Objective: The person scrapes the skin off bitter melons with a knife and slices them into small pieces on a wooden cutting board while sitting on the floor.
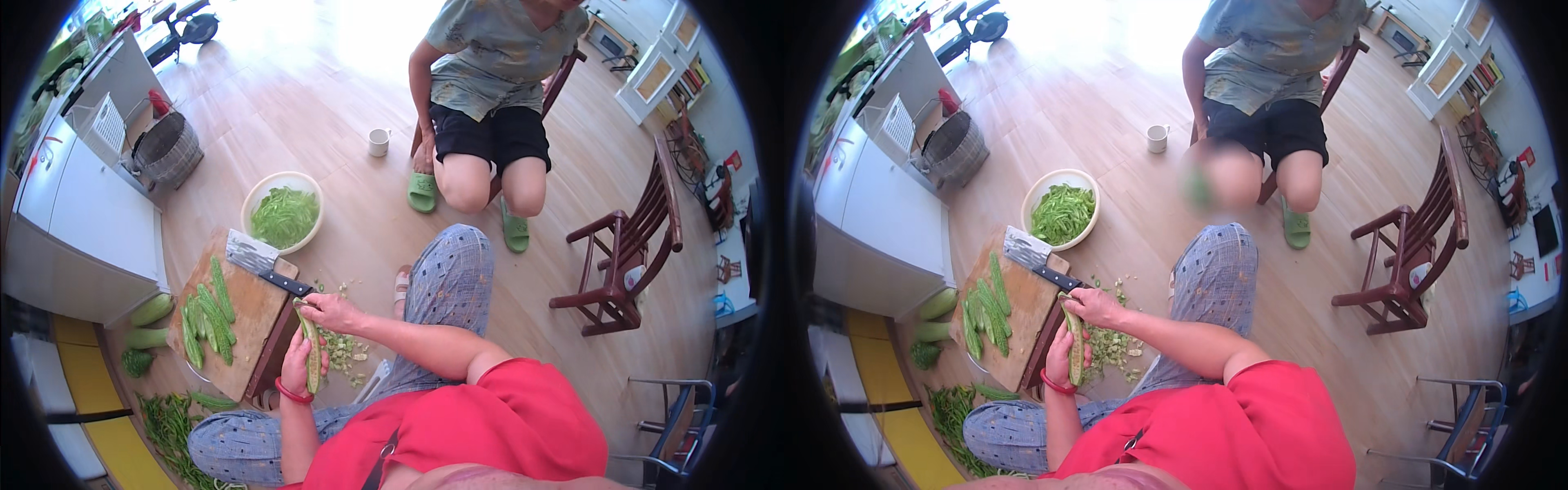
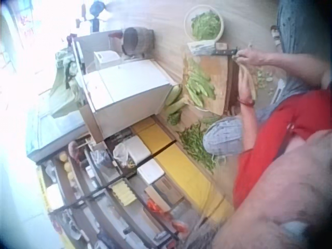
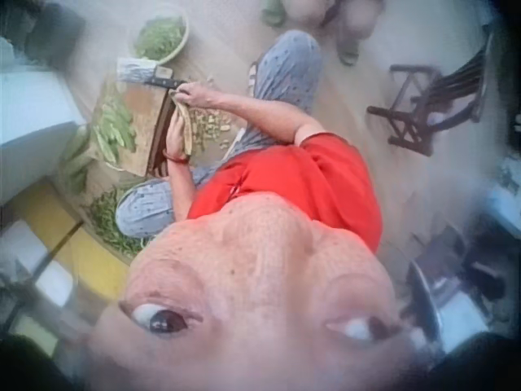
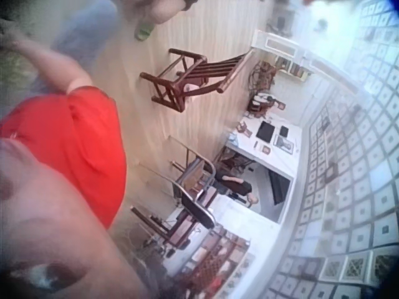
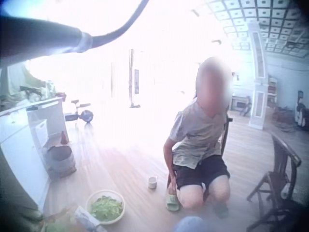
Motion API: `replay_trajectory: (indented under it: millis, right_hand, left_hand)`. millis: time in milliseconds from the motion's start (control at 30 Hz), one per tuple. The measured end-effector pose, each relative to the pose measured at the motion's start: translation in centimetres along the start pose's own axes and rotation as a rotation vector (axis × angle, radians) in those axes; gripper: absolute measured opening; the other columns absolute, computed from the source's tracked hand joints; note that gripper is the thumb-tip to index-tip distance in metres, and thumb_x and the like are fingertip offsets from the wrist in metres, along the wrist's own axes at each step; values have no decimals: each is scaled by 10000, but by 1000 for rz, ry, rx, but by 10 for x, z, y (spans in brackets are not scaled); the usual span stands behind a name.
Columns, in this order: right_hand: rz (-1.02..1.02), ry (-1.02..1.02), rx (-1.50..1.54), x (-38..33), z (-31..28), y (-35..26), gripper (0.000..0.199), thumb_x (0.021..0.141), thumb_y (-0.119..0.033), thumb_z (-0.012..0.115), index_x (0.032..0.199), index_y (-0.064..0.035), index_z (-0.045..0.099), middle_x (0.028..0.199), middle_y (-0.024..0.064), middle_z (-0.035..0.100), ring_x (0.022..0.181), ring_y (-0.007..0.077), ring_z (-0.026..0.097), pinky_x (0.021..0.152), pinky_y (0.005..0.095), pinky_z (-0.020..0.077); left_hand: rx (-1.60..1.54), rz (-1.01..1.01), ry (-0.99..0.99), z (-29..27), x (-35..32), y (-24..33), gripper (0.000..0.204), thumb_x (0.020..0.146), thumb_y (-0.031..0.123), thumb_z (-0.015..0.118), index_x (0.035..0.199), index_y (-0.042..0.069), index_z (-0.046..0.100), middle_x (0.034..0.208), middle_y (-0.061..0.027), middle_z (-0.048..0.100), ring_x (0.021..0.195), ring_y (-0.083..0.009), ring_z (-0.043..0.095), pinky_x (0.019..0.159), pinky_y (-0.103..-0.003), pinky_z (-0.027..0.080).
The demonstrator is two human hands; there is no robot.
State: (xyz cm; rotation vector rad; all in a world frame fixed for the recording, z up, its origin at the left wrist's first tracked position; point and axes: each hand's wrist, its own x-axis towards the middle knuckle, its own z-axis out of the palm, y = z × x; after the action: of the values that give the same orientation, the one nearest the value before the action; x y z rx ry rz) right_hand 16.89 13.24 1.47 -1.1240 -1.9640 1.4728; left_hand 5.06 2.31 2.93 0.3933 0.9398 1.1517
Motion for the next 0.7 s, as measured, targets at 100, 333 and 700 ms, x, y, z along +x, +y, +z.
replay_trajectory:
  millis: [100, 333, 700]
  right_hand:
    - [-13, -61, 142, 2, 3, 4, 260, 840, -291, 474, 839, -41, 545, 669, 85, 554, 654, 152, 525, 607, 310, 421]
    - [39, -116, 261, 3, 4, 13, 233, 840, -234, 501, 764, -17, 538, 627, -12, 496, 620, 64, 431, 557, 258, 389]
    - [27, -89, 354, 1, -6, 7, 234, 815, -233, 516, 720, -21, 547, 606, -11, 484, 599, 72, 428, 538, 260, 382]
  left_hand:
    - [42, -6, -11, -2, -2, 3, 451, 878, 153, 360, 1307, 101, 227, 861, -90, 503, 537, -152, 517, 402, -235, 418]
    - [-6, -27, -35, -1, -2, 4, 413, 890, 213, 359, 1270, 80, 266, 855, -97, 511, 537, -161, 518, 403, -241, 422]
    - [-115, -151, 14, -2, 17, 2, 313, 905, 346, 302, 985, 73, 431, 739, -94, 549, 491, -175, 539, 374, -268, 441]
